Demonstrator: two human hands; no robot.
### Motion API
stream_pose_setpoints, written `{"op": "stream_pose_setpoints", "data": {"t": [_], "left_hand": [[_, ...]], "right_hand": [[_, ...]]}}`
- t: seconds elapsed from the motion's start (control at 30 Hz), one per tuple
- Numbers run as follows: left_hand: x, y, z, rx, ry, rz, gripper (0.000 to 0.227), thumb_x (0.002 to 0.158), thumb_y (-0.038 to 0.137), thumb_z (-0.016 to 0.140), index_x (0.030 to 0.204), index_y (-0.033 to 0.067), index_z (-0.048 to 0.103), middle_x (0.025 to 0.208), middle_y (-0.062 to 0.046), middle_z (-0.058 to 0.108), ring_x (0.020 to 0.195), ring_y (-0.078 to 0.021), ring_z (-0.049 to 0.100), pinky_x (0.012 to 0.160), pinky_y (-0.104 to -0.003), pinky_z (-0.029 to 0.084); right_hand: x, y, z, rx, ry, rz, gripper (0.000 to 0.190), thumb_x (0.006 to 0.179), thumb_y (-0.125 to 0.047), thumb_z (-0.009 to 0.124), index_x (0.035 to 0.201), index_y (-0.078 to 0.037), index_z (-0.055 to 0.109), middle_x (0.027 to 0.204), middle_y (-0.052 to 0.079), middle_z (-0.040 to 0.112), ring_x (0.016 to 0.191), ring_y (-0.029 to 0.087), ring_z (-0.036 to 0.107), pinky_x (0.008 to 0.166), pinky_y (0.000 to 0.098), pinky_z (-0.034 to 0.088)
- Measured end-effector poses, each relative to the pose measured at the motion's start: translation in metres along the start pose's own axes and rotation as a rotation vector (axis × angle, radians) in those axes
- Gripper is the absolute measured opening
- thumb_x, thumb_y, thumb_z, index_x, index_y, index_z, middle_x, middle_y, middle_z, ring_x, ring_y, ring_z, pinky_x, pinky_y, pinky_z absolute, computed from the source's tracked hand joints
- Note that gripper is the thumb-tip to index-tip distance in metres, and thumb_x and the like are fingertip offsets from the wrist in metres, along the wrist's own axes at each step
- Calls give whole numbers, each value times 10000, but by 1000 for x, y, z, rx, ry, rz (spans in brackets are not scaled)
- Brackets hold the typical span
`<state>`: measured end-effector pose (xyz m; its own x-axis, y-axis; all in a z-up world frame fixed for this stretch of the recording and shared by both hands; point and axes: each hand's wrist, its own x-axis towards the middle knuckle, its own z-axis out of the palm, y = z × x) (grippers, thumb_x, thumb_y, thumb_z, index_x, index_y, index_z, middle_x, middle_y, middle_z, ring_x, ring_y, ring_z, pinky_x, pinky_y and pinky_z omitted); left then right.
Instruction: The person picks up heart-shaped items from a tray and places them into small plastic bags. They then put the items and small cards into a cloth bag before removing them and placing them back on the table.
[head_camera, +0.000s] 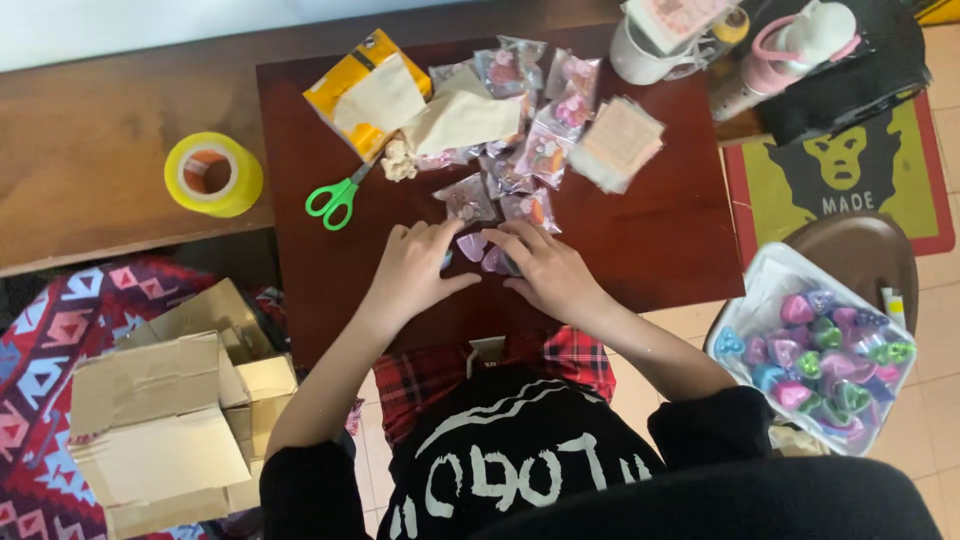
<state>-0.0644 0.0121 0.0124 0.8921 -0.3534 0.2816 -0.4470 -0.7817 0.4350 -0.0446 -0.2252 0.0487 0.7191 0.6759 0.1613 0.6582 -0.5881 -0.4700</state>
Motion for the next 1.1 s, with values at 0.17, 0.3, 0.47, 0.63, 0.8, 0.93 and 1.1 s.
{"op": "stream_pose_setpoints", "data": {"t": [0.17, 0.3, 0.47, 0.63, 0.8, 0.93, 1.1], "left_hand": [[26, -40, -22, -362, 137, -139, 511, 907, 242, 722, 1333, 35, 531, 1025, -152, 654, 973, -295, 641, 869, -437, 493], [59, -89, 15, -677, 281, -511, 309, 1112, 158, 531, 1385, 48, 438, 1131, -141, 604, 989, -259, 622, 869, -388, 512], [41, -82, 36, -549, 500, -207, 448, 1058, 30, 584, 1458, 42, 382, 1264, -163, 590, 1112, -246, 620, 932, -350, 509], [44, -72, 28, -554, 496, -227, 537, 1005, 100, 757, 1435, 58, 437, 1244, -148, 666, 1033, -217, 667, 864, -319, 534], [63, -67, 18, -447, 556, -169, 625, 958, 175, 834, 1437, 64, 449, 1320, -171, 688, 1150, -266, 729, 934, -349, 595], [91, -69, 11, -488, 534, -151, 630, 953, 152, 822, 1445, 45, 442, 1305, -170, 696, 1107, -278, 733, 904, -365, 586], [82, -88, 48, -527, 688, -151, 558, 1037, 94, 753, 1495, 71, 434, 1330, -160, 695, 1130, -253, 746, 949, -353, 626]], "right_hand": [[10, 3, 0, -12, -47, -28, 791, 698, -90, 843, 1408, -178, 508, 1327, 104, 588, 1167, 342, 627, 900, 437, 563], [10, -3, -6, -14, -80, -61, 800, 725, -121, 851, 1435, -177, 487, 1311, 104, 588, 1146, 335, 643, 872, 426, 578], [-4, 9, -2, -87, -148, 188, 757, 707, -213, 894, 1347, -138, 498, 1266, 171, 542, 1058, 363, 647, 804, 446, 577], [10, 8, -19, -113, -107, 154, 777, 608, -277, 916, 1256, -109, 521, 1197, 195, 548, 1025, 400, 643, 737, 462, 575], [77, 40, -42, 9, 186, 137, 481, 928, -257, 779, 1333, -109, 567, 1208, 127, 628, 904, 327, 724, 775, 450, 579], [128, 95, -5, -135, 270, 45, 411, 913, -189, 763, 1294, -122, 622, 1203, 119, 655, 917, 338, 716, 733, 451, 577], [135, 90, -3, 174, 552, 83, 210, 970, -15, 679, 1152, -111, 639, 1228, 101, 686, 884, 220, 752, 721, 382, 628]]}}
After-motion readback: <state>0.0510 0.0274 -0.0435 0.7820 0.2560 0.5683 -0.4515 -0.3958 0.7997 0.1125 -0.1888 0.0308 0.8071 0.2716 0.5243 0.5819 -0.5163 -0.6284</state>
